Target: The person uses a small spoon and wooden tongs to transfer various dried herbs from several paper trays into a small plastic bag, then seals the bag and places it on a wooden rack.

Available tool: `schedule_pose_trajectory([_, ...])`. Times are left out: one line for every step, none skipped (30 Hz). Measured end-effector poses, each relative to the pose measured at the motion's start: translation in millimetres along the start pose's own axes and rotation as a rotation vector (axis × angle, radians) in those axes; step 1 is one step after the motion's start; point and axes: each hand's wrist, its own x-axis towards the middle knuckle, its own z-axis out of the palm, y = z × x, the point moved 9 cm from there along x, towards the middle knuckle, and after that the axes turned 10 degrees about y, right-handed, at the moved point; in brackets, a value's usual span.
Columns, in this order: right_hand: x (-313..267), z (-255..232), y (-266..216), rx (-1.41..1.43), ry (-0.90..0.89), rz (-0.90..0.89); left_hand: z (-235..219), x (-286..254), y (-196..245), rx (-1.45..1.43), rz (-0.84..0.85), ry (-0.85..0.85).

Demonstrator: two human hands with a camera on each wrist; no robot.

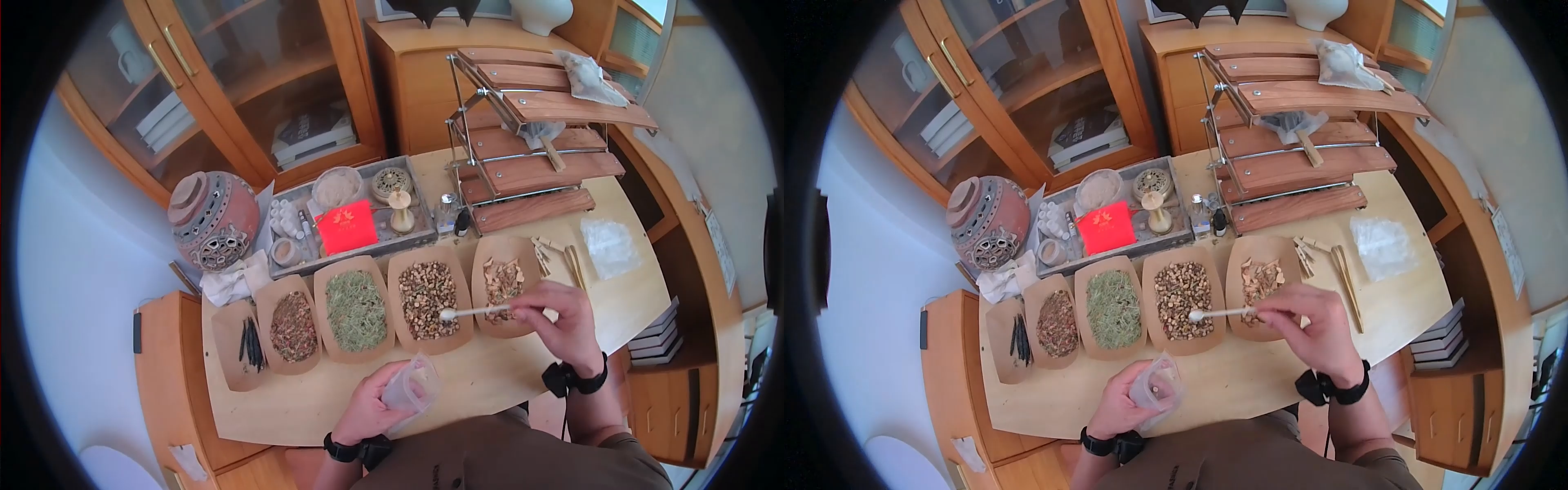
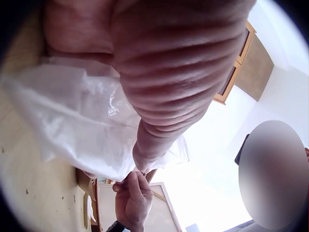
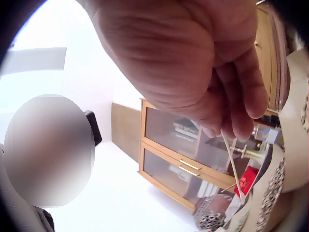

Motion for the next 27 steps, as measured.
schedule_pose_trajectory([9,-3,2,-0.090,0.047,-0.064,0,0,-1,-0.003,0.005,0.000])
schedule_pose_trajectory([18,-3,2,-0.132,0.047,-0.093,-2,-1,-1,-0.003,0.000,0.009])
schedule_pose_trajectory([28,-3,4,-0.133,0.046,-0.099,-3,-1,-2,-0.003,-0.005,0.020])
schedule_pose_trajectory([37,-1,4,-0.188,0.033,-0.138,-3,-2,-1,-0.004,0.000,0.024])
schedule_pose_trajectory([46,2,2,-0.242,0.021,-0.177,-3,-2,0,0.006,-0.003,0.019])
schedule_pose_trajectory([55,4,-2,-0.279,0.006,-0.178,-3,-2,0,0.017,-0.007,0.015])
schedule_pose_trajectory([64,7,-2,-0.276,0.002,-0.184,-4,-2,0,0.017,-0.004,0.022])
schedule_pose_trajectory([70,13,1,-0.315,-0.022,-0.193,-3,-2,-1,-0.004,-0.018,0.018])
schedule_pose_trajectory([75,18,4,-0.353,-0.046,-0.202,-3,-2,-2,-0.025,-0.032,0.014])
schedule_pose_trajectory([78,22,7,-0.349,-0.047,-0.208,-4,-2,-1,-0.022,-0.028,0.020])
schedule_pose_trajectory([80,31,16,-0.327,-0.115,-0.165,-4,-3,0,-0.029,-0.038,0.020])
schedule_pose_trajectory([81,40,24,-0.306,-0.184,-0.123,-4,-2,0,-0.037,-0.047,0.021])
schedule_pose_trajectory([83,43,27,-0.303,-0.186,-0.129,-5,-2,2,-0.035,-0.043,0.028])
schedule_pose_trajectory([81,50,36,-0.250,-0.257,-0.053,-4,-1,3,-0.054,-0.043,0.016])
schedule_pose_trajectory([77,58,45,-0.197,-0.329,0.024,-4,-1,4,-0.074,-0.044,0.005])
schedule_pose_trajectory([76,60,50,-0.194,-0.333,0.022,-4,-1,4,-0.074,-0.045,0.010])
schedule_pose_trajectory([73,62,57,-0.124,-0.346,0.093,-3,0,6,-0.104,-0.042,0.006])
schedule_pose_trajectory([70,64,63,-0.056,-0.357,0.164,-2,0,7,-0.133,-0.040,0.000])
schedule_pose_trajectory([69,64,62,-0.055,-0.356,0.169,-3,1,6,-0.133,-0.044,-0.002])
schedule_pose_trajectory([68,62,62,-0.019,-0.338,0.269,-4,1,5,-0.156,-0.037,-0.021])
schedule_pose_trajectory([66,60,65,0.017,-0.319,0.367,-3,3,5,-0.179,-0.028,-0.040])
schedule_pose_trajectory([66,59,68,0.017,-0.316,0.368,-2,4,5,-0.179,-0.028,-0.043])
schedule_pose_trajectory([66,59,71,0.078,-0.309,0.386,-3,6,8,-0.204,-0.001,-0.041])
schedule_pose_trajectory([66,59,73,0.140,-0.303,0.403,-3,7,11,-0.229,0.025,-0.038])
schedule_pose_trajectory([66,57,73,0.139,-0.301,0.402,-4,8,11,-0.228,0.026,-0.039])
schedule_pose_trajectory([67,55,73,0.148,-0.301,0.413,-4,8,12,-0.252,0.044,-0.044])
schedule_pose_trajectory([68,54,73,0.155,-0.303,0.422,-4,9,13,-0.276,0.063,-0.048])
